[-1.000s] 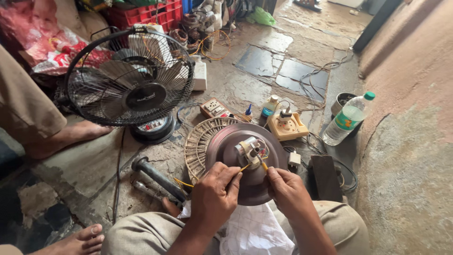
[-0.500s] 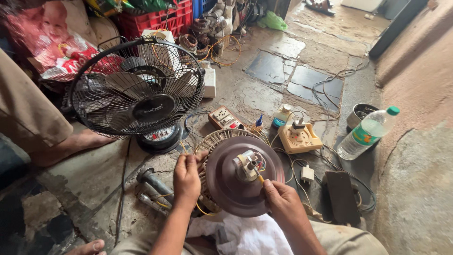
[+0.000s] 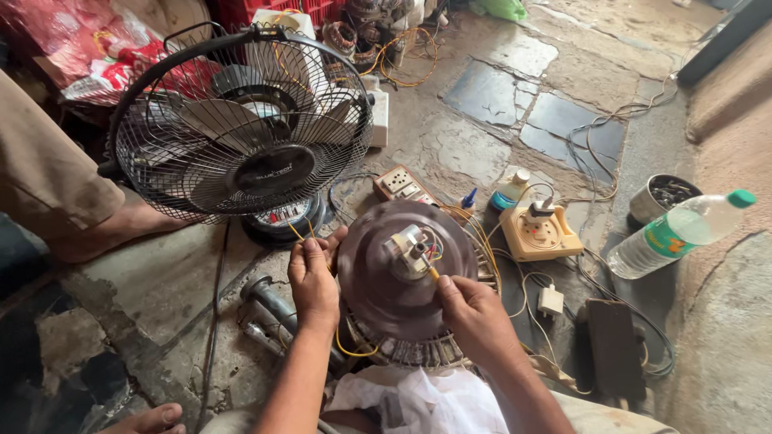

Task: The person sits on the floor and uses a screwdriver to adjust wires and components on a disassembled fan motor. They repeatedly connect and disconnect wires to test the motor, occasionally using a multimeter to check electrical continuity.

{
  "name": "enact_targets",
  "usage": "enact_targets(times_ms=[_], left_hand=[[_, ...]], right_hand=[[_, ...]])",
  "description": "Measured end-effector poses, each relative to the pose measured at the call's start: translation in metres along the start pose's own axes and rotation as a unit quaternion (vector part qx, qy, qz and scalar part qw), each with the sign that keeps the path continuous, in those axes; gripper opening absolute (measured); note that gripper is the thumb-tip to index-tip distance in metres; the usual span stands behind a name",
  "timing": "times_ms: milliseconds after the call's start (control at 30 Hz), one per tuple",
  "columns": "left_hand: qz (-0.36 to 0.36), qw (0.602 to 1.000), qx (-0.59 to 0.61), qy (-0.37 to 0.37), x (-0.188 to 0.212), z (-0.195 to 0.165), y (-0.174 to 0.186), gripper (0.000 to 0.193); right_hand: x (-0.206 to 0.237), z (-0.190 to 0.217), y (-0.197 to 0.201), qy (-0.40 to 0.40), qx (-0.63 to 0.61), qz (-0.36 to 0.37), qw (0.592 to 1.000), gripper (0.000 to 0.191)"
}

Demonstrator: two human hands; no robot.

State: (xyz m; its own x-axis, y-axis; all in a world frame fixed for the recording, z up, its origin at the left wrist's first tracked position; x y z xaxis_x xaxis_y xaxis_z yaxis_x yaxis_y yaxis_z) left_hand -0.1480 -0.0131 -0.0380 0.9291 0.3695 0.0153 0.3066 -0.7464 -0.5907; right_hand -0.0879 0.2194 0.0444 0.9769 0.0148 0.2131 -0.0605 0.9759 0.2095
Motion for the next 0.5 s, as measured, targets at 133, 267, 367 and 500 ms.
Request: enact_targets(times_ms=[133, 267, 367, 500], left_hand=[[0.02, 0.999, -0.034, 0.003, -0.002, 0.003, -0.006, 0.026], [0.057, 0.998, -0.037, 0.008, -0.005, 0.015, -0.017, 0.026], [0.083, 0.994, -0.064, 0.016, -0.005, 0.021, -0.02, 0.026], [0.081, 0.99, -0.116, -0.018, -0.002, 0.018, -0.018, 0.025]], right_hand=[[-0.002, -0.003, 0.002, 0.016, -0.007, 0.0, 1.0, 0.042], [0.013, -0.009, 0.013, -0.042, -0.034, 0.005, 0.999, 0.039], [0.019, -0.006, 0.019, -0.067, -0.038, 0.009, 0.997, 0.04], [0.016, -0.011, 0.022, -0.086, -0.031, 0.02, 0.996, 0.04]])
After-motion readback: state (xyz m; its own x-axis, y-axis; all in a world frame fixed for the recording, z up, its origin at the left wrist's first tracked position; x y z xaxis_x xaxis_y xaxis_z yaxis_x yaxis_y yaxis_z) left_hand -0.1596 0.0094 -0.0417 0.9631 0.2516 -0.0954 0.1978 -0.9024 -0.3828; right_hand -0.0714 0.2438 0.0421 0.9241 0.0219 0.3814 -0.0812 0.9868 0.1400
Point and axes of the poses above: each hand's wrist, its own x-axis away from the middle knuckle, its own y-axis out of the back of the hand, z = x × y, the point moved 2 cm from there along -x, towards the middle knuckle, and after that the axes turned 4 degrees about -x, right-handed, at the moved point
